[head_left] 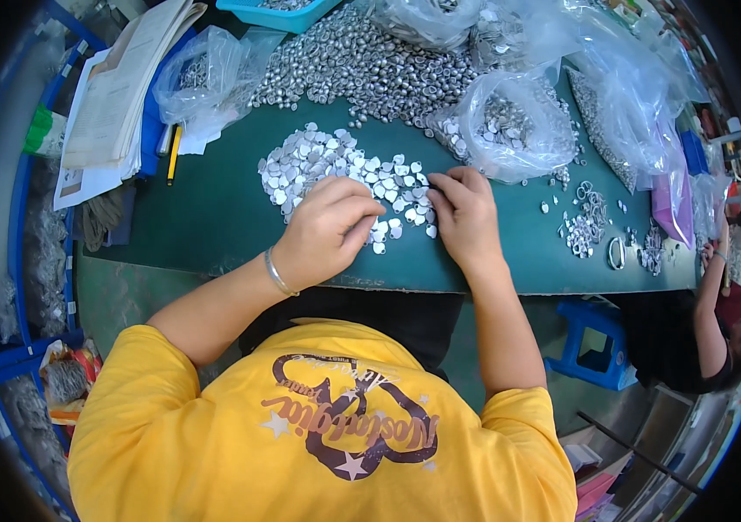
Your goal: The person sorts through small heart-shaped metal pieces on a table, picking them up individually and placing them into a clear plastic bag.
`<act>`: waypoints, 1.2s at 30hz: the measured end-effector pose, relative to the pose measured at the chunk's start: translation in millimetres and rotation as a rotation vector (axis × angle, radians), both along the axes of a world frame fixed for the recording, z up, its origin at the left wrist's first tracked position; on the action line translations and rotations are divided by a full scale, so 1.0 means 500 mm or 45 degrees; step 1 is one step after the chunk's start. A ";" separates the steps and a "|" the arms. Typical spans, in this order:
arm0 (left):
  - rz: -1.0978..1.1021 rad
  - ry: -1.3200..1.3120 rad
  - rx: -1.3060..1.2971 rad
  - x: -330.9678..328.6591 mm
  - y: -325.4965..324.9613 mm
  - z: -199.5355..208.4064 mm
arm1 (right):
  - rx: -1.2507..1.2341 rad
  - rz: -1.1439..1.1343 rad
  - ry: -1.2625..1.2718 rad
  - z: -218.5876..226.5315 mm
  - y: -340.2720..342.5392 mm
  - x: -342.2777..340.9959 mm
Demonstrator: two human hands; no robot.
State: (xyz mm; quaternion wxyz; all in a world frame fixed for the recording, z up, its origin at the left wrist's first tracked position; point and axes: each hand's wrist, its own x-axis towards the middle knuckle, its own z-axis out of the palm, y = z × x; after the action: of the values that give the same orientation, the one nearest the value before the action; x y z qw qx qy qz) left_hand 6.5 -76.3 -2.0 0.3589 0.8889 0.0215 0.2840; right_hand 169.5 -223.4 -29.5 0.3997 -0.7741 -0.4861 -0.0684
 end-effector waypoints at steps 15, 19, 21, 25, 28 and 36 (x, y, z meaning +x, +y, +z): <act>-0.162 0.318 0.251 0.149 0.018 0.013 | -0.049 -0.063 0.073 0.024 -0.099 0.011; 0.038 0.104 0.181 0.190 0.062 0.023 | 0.000 -0.047 0.077 0.019 -0.075 0.011; 0.049 0.063 0.278 0.225 0.107 0.008 | -0.035 -0.022 0.052 0.018 -0.055 0.009; -0.046 0.050 0.332 0.235 0.111 -0.004 | -0.021 0.002 0.058 0.010 -0.060 0.023; -0.477 0.233 0.145 0.198 0.062 0.008 | 0.010 -0.135 0.517 0.023 -0.062 0.008; -0.400 0.318 0.249 0.163 0.028 -0.023 | -0.166 0.044 0.301 0.040 -0.025 0.002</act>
State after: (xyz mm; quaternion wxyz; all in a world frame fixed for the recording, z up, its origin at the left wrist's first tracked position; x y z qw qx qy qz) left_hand 88.0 -62.2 -13.6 0.3054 0.9401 -0.1005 0.1132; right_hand 170.7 -236.1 -9.6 0.4042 -0.7926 -0.4523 0.0618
